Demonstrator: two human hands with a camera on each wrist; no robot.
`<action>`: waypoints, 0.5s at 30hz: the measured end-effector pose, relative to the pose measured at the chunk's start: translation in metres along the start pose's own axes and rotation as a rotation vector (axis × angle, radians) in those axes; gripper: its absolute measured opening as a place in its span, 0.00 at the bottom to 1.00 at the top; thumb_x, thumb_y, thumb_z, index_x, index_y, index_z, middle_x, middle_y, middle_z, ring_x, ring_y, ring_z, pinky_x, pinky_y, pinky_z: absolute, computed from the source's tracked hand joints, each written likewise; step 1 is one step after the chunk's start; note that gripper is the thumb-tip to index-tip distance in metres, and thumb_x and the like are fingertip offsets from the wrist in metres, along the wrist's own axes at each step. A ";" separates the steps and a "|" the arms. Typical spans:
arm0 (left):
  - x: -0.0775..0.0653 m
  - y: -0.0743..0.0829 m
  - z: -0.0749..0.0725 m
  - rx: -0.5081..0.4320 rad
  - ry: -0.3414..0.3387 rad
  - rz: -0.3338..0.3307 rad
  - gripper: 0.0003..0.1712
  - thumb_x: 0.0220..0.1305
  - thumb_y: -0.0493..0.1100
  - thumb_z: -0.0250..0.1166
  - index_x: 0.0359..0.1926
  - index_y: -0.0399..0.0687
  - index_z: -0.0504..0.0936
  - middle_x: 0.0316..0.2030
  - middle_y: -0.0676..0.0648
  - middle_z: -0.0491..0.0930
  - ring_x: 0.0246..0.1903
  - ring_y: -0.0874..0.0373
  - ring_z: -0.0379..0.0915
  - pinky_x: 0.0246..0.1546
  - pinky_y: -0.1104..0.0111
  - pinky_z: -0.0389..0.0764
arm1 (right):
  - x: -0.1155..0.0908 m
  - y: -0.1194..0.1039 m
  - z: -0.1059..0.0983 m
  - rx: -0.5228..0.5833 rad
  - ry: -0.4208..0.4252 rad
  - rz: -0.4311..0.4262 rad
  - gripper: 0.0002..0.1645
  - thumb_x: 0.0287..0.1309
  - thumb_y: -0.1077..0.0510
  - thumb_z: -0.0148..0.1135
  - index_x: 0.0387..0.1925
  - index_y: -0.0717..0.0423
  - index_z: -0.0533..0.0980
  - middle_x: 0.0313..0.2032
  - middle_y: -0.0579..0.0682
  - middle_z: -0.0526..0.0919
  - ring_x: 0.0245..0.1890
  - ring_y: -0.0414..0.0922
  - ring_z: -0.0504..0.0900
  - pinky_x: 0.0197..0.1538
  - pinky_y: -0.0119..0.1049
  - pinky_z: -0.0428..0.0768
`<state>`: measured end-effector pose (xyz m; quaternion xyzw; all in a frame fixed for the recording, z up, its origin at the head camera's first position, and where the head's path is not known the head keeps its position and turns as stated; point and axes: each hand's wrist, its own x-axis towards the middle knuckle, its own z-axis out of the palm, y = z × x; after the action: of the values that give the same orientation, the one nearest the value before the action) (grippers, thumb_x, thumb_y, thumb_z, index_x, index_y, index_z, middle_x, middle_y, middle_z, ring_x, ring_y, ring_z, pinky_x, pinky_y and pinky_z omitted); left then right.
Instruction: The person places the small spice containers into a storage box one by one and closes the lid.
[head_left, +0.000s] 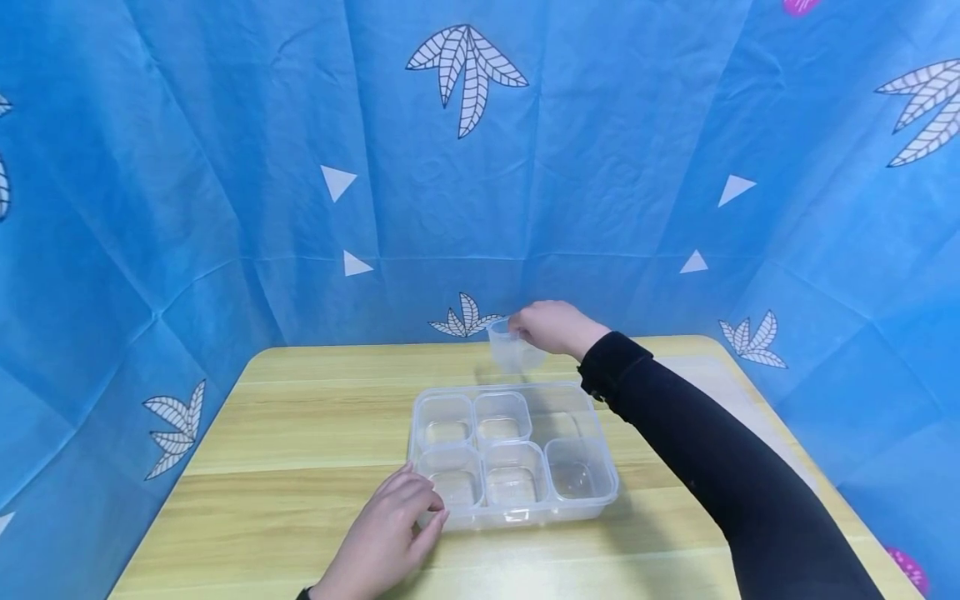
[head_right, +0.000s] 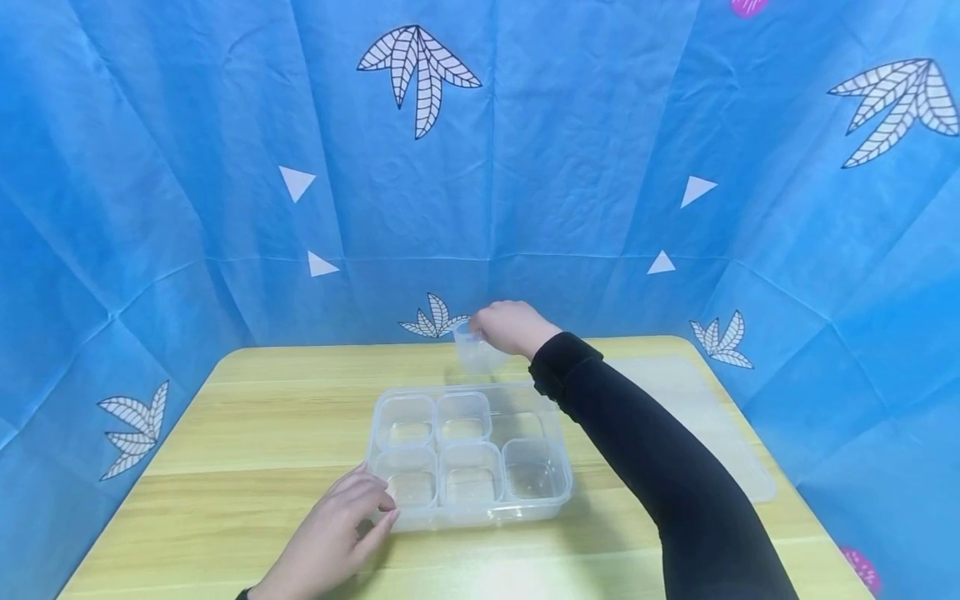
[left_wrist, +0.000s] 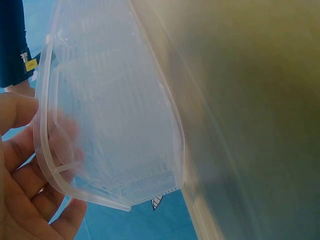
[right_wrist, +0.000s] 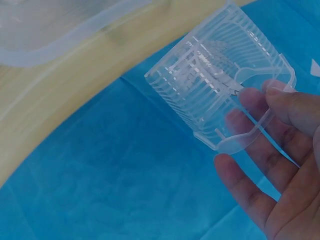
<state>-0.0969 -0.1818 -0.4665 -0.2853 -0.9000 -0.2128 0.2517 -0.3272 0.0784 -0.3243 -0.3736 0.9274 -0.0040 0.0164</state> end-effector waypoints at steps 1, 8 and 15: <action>0.000 0.000 0.000 0.001 0.000 0.000 0.08 0.54 0.42 0.74 0.29 0.56 0.81 0.33 0.61 0.80 0.42 0.64 0.77 0.67 0.56 0.69 | -0.002 0.000 -0.002 -0.006 0.005 0.001 0.16 0.71 0.64 0.54 0.54 0.52 0.83 0.52 0.51 0.85 0.52 0.51 0.83 0.55 0.46 0.81; 0.000 0.000 -0.001 -0.005 -0.002 0.002 0.08 0.54 0.42 0.74 0.29 0.55 0.81 0.33 0.61 0.80 0.42 0.64 0.77 0.67 0.57 0.67 | -0.014 -0.005 -0.012 -0.024 0.046 -0.013 0.14 0.71 0.64 0.55 0.50 0.53 0.83 0.47 0.50 0.87 0.47 0.50 0.84 0.51 0.46 0.83; 0.001 0.001 -0.001 -0.013 0.001 0.008 0.08 0.54 0.41 0.74 0.29 0.55 0.81 0.33 0.61 0.79 0.42 0.65 0.77 0.67 0.58 0.66 | -0.033 -0.009 -0.016 -0.055 0.085 -0.042 0.11 0.70 0.63 0.56 0.45 0.53 0.84 0.40 0.48 0.87 0.39 0.48 0.83 0.43 0.45 0.83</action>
<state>-0.0965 -0.1813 -0.4648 -0.2906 -0.8973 -0.2176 0.2510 -0.2980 0.0945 -0.3077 -0.3929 0.9190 0.0054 -0.0336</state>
